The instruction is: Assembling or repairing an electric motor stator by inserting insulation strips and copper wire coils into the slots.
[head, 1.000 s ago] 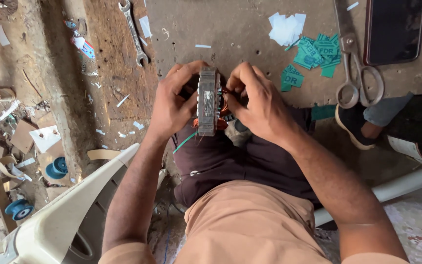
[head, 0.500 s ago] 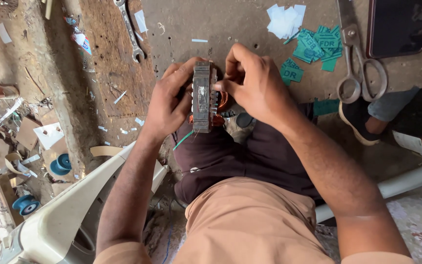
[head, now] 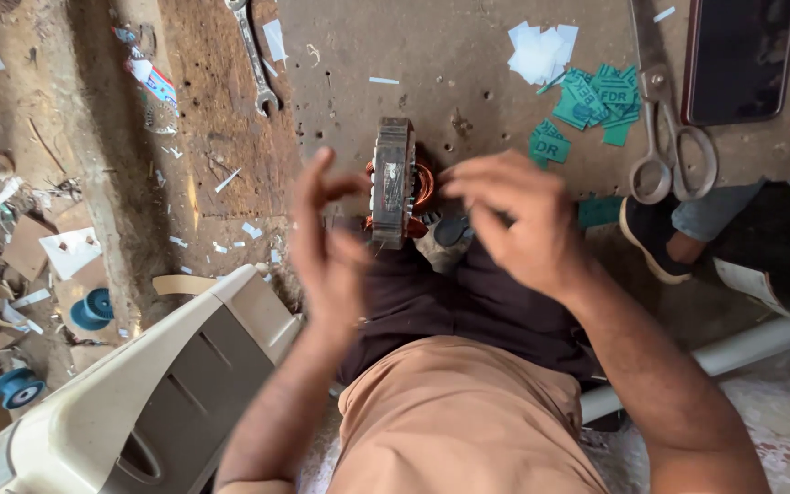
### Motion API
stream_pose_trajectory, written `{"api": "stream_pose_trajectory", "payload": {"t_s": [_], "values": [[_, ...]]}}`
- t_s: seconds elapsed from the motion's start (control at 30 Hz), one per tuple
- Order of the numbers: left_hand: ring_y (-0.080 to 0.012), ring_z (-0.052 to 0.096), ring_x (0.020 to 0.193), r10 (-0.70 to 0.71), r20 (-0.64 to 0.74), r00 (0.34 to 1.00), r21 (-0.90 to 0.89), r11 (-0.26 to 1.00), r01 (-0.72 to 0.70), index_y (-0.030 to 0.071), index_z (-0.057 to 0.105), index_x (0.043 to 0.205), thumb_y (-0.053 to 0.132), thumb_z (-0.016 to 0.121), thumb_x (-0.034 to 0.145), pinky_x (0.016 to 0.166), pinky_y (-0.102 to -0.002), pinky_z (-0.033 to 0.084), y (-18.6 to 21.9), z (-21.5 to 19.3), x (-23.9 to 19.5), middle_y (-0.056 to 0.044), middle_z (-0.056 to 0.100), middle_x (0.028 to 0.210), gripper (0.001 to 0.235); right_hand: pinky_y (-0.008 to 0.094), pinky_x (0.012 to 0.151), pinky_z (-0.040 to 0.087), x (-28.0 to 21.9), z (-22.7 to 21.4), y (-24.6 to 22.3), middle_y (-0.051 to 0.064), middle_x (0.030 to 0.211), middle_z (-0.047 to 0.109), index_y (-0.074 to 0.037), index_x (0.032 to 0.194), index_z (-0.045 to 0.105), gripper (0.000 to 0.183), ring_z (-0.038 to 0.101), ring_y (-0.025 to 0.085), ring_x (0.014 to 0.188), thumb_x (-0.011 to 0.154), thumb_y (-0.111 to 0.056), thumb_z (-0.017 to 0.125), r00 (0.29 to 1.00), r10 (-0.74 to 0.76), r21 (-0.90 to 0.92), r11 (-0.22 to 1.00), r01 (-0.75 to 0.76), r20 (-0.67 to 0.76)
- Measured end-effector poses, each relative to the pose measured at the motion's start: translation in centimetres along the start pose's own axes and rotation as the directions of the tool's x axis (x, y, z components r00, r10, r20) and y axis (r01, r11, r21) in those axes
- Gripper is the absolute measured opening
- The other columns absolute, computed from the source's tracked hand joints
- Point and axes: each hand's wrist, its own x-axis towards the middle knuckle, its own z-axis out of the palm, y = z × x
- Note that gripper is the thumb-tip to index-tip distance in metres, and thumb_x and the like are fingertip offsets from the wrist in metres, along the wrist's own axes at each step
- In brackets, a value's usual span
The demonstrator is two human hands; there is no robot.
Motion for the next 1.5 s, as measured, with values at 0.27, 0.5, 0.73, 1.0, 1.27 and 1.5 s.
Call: {"api": "stream_pose_trajectory", "payload": {"t_s": [0.27,0.5,0.73,1.0,1.27,1.5], "values": [[-0.0147,0.061,0.091,-0.214,0.044,0.976,-0.041,0.975,0.216,0.002,0.063,0.139,0.032,0.070,0.106,0.080,-0.031,0.051,1.0,0.4,3.1,-0.010,0.068,0.106,0.045,0.043,0.087,0.056,2.3,2.1,-2.2,0.015,0.109,0.068,-0.001,0.113,0.071,0.041,0.066,0.034,0.100,0.076,-0.013,0.086,0.953,-0.225,-0.042,0.970,0.238,0.202],[-0.0086,0.068,0.091,-0.102,0.112,0.988,-0.052,0.993,0.109,-0.001,0.074,0.116,0.022,0.062,0.109,0.082,-0.025,0.057,-0.2,0.4,6.9,-0.004,0.078,0.099,0.027,0.043,0.077,0.057,3.9,4.2,-2.2,0.013,0.101,0.066,-0.003,0.100,0.067,0.026,0.070,0.033,0.087,0.086,-0.016,0.085,0.956,-0.205,-0.052,0.974,0.220,0.209],[-0.0084,0.070,0.084,-0.084,0.197,0.977,0.099,0.993,0.066,0.004,0.076,0.114,0.023,0.063,0.105,0.075,-0.025,0.056,0.2,0.4,7.6,-0.005,0.077,0.090,0.024,0.041,0.078,0.059,3.7,4.2,-1.3,0.013,0.104,0.067,-0.002,0.103,0.068,0.023,0.071,0.032,0.088,0.089,-0.012,0.083,0.930,-0.314,-0.084,0.939,0.334,0.191],[-0.0099,0.072,0.096,-0.020,0.310,0.951,0.001,1.000,0.020,0.003,0.076,0.115,0.022,0.062,0.108,0.087,-0.027,0.058,-1.4,-1.0,8.6,-0.007,0.079,0.102,0.024,0.034,0.071,0.060,3.9,3.2,0.6,0.009,0.108,0.070,-0.005,0.114,0.069,0.028,0.075,0.025,0.084,0.092,-0.012,0.084,0.910,-0.372,-0.084,0.917,0.391,0.182],[-0.0079,0.065,0.093,-0.001,0.444,0.896,-0.036,0.999,0.019,0.000,0.071,0.118,0.022,0.058,0.107,0.085,-0.027,0.055,-1.3,-2.8,9.8,-0.003,0.073,0.098,0.028,0.036,0.066,0.059,3.3,3.0,-0.1,0.010,0.101,0.073,-0.006,0.120,0.074,0.030,0.073,0.026,0.078,0.091,-0.007,0.082,0.912,-0.359,-0.147,0.909,0.390,0.199],[-0.0100,0.056,0.070,-0.123,0.452,0.883,-0.072,0.982,0.173,0.002,0.073,0.089,0.027,0.060,0.106,0.068,-0.028,0.045,-3.8,-3.3,8.4,-0.001,0.061,0.073,0.033,0.031,0.077,0.058,1.5,-0.9,-1.8,0.012,0.123,0.072,0.000,0.123,0.072,0.036,0.070,0.019,0.093,0.088,0.001,0.081,0.989,0.141,0.075,0.987,-0.144,0.045]]}}
